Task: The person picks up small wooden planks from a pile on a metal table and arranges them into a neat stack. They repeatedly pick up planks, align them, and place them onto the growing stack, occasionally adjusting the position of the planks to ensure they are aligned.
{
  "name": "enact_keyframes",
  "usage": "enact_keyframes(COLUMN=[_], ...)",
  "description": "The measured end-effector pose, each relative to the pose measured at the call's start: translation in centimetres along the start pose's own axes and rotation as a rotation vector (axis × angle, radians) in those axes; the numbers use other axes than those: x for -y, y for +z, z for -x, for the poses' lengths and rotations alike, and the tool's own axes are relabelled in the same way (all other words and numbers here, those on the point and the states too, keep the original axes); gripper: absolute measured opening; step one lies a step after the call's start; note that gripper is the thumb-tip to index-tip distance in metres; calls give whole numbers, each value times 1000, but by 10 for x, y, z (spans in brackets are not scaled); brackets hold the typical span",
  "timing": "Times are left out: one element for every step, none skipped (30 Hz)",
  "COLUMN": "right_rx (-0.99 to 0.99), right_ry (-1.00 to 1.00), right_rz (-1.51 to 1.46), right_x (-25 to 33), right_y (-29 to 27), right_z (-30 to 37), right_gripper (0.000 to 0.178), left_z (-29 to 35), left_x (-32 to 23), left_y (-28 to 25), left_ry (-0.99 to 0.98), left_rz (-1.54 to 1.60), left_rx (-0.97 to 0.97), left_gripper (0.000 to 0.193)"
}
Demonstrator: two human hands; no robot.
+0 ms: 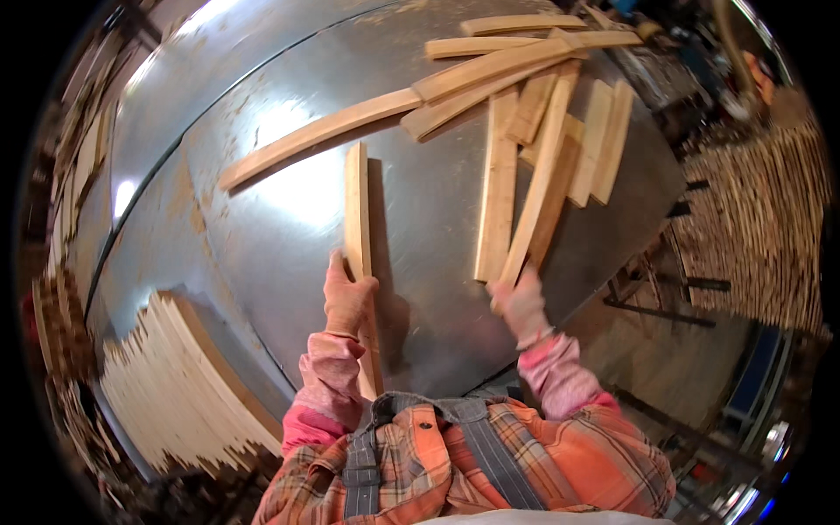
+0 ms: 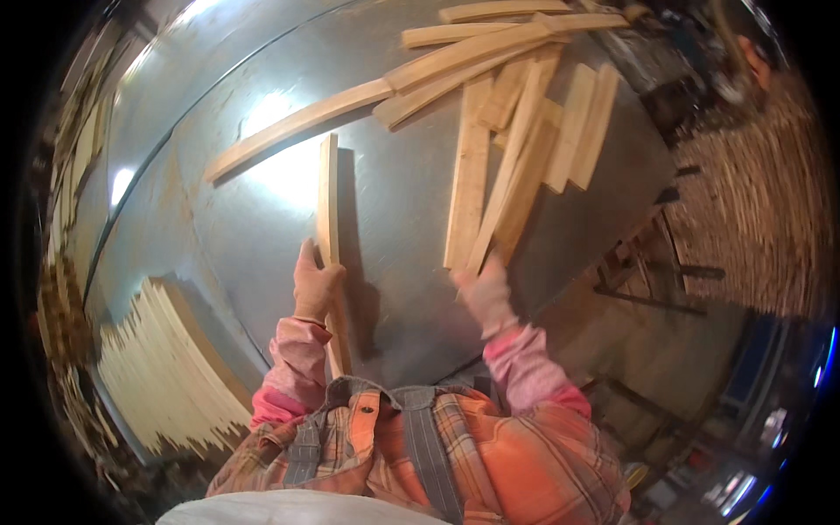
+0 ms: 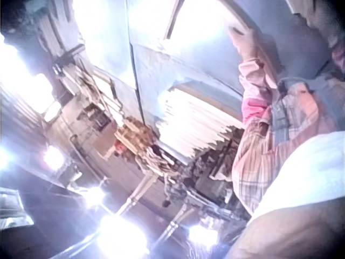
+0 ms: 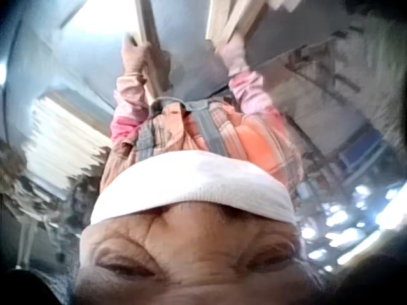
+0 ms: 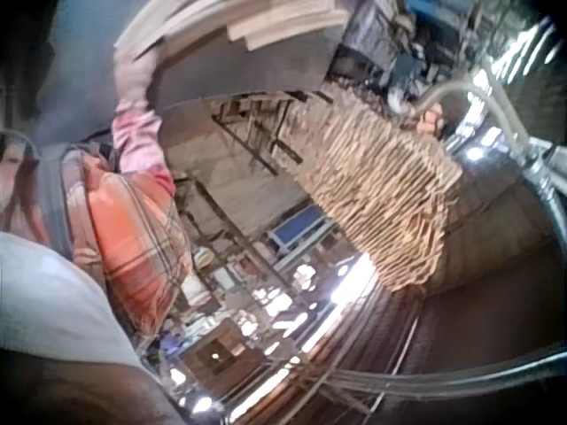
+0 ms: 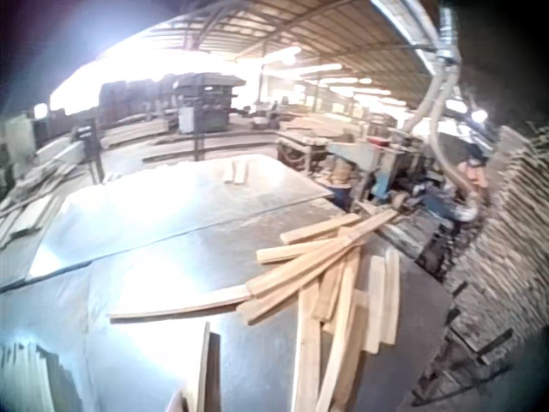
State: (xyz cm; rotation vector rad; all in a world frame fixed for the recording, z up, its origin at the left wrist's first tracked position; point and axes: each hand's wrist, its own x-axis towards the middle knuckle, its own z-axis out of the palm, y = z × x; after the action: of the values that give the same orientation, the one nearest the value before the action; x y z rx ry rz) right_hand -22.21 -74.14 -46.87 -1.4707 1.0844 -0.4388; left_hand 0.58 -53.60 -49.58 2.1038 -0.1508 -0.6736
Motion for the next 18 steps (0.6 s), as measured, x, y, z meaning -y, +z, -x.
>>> enact_keyframes(right_rx=[72, 192, 321, 464, 637, 700, 1053, 1103, 1355, 1606, 1382, 1151, 949, 724, 511, 540, 409, 283], right_ry=[33, 134, 226, 249, 96, -158, 41, -121, -165, -213, -315, -413, -519, -595, -643, -427, -486, -483], right_rz=[34, 90, 157, 207, 301, 368, 513, 450, 582, 715, 786, 851, 917, 985, 1039, 1169, 1194, 1372], right_x=[-6, -6, -6, -15, -8, -36, -25, -15, 10, 39, 59, 77, 90, 105, 119, 171, 182, 186], right_y=[16, 32, 48, 67, 85, 108, 129, 135, 143, 152, 154, 155, 156, 156, 158, 158, 148, 141], right_z=[29, 51, 72, 86, 89, 97, 91, 88, 63, 22, -10, -49, -105, -161, -215, -254, -289, -333], right_gripper=[40, 63, 85, 93, 99, 102, 103, 93, 88, 84, 73, 64, 60, 56, 52, 56, 62, 67], left_z=[3, 7, 15, 18, 20, 21, 21, 21, 19, 15, 13, 11, 12, 11, 12, 14, 15, 14], left_x=[4, 8, 0, 0, 0, 0, 31, 32, 30, 31, 55, 78, 84, 85, 85, 86, 85, 79], left_y=[-8, -16, -23, -30, -34, -33, -23, -28, -40, -52, -59, -62, -64, -65, -65, -66, -66, -66], left_ry=[-58, -103, -64, -43, -18, 14, 172, 51, -66, -182, -218, -252, -240, -226, -226, -239, -239, -265], left_rz=[296, 592, 656, 486, 322, 159, -287, -324, -366, -409, -263, -111, -129, -148, -202, -257, -311, -275], left_rx=[59, 114, 133, 91, 57, 25, -282, -264, -248, -234, -292, -347, -383, -414, -424, -449, -459, -437], left_gripper=[81, 78, 71, 73, 74, 76, 79, 79, 80, 81, 81, 81, 80, 79, 79, 79, 80, 80])
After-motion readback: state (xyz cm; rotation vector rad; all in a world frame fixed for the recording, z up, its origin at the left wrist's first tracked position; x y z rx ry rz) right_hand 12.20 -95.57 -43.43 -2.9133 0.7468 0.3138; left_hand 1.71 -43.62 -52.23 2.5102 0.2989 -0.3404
